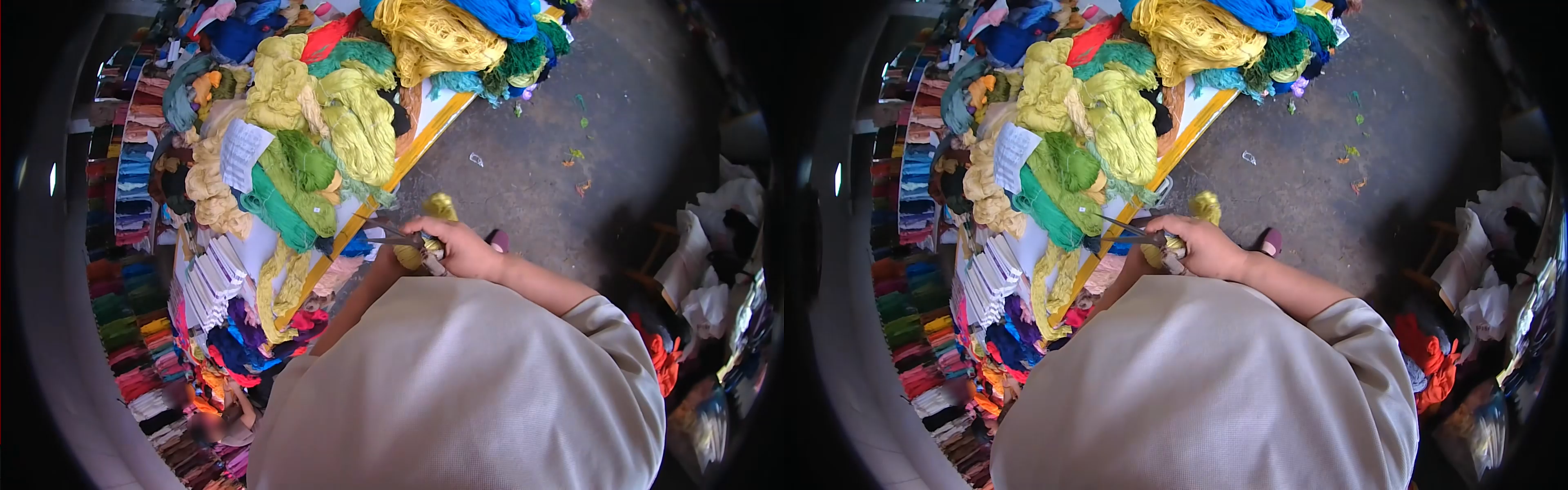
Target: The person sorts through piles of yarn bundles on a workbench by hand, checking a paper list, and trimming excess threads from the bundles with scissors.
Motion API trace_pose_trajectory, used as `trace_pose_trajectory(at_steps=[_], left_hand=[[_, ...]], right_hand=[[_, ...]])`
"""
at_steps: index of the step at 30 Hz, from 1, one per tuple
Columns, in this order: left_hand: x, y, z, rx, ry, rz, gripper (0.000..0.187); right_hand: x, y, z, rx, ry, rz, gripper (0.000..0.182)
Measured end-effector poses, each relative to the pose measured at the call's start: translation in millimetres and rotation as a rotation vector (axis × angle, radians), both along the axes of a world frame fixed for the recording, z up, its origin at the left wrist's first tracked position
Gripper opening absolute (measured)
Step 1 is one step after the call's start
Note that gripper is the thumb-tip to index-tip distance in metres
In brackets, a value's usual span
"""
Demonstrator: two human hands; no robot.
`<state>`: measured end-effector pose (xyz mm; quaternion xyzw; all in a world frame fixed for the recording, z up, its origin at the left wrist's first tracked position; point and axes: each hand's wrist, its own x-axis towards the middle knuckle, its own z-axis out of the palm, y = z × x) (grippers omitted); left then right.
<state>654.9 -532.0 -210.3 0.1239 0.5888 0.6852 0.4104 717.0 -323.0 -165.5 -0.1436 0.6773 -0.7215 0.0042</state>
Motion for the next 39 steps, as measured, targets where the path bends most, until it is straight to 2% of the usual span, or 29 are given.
trace_pose_trajectory(at_steps=[2, 6, 7, 9, 15, 18, 22, 24, 25, 27, 28, 30, 31, 35, 37, 38, 39], left_hand=[[7, -2, 9, -0.025, -0.031, 0.027, 0.036], [20, -10, 26, -0.116, -0.140, 0.144, 0.035], [21, -12, 32, -0.115, -0.140, 0.150, 0.035], [22, -13, 48, -0.251, 0.102, 0.128, 0.040], [18, -41, 54, -0.352, 0.227, 0.160, 0.048], [13, -60, 60, -0.386, 0.186, 0.205, 0.054], [4, -91, 64, -0.361, 0.231, 0.252, 0.060], [-6, -109, 78, -0.376, 0.205, 0.322, 0.066], [-11, -138, 57, -0.416, 0.311, 0.378, 0.070], [-36, -134, 105, -0.216, 0.244, 0.469, 0.071], [-48, -155, 103, -0.272, 0.291, 0.547, 0.073], [-77, -177, 126, -0.177, 0.325, 0.659, 0.074], [-94, -182, 139, -0.129, 0.438, 0.729, 0.075], [-159, -230, 184, 0.063, 0.482, 0.934, 0.073], [-200, -263, 194, 0.277, 0.501, 0.828, 0.065], [-215, -261, 209, 0.281, 0.538, 0.953, 0.056], [-234, -266, 217, 0.296, 0.560, 0.935, 0.052]], right_hand=[[2, 1, -2, 0.000, -0.130, 0.028, 0.055], [-1, -4, -8, 0.001, -0.087, 0.049, 0.058], [-1, -5, -5, -0.040, -0.149, 0.054, 0.058], [-3, -8, -5, -0.079, -0.208, 0.067, 0.058], [-15, -17, -10, -0.017, -0.168, 0.065, 0.058], [-22, -20, 4, 0.010, -0.201, 0.098, 0.057], [-35, -32, -4, 0.024, -0.207, 0.154, 0.058], [-45, -40, -6, -0.063, -0.218, 0.086, 0.055], [-50, -42, -6, -0.063, -0.259, 0.058, 0.054], [-62, -51, -18, -0.141, -0.286, -0.070, 0.053], [-71, -52, -22, -0.156, -0.308, -0.108, 0.052], [-88, -58, -21, -0.201, -0.377, -0.182, 0.051], [-97, -62, -20, -0.185, -0.376, -0.223, 0.050], [-123, -74, -37, -0.261, -0.409, -0.289, 0.047], [-135, -83, -38, -0.230, -0.405, -0.341, 0.044], [-140, -88, -40, -0.226, -0.404, -0.349, 0.044], [-144, -93, -42, -0.255, -0.440, -0.386, 0.045]])
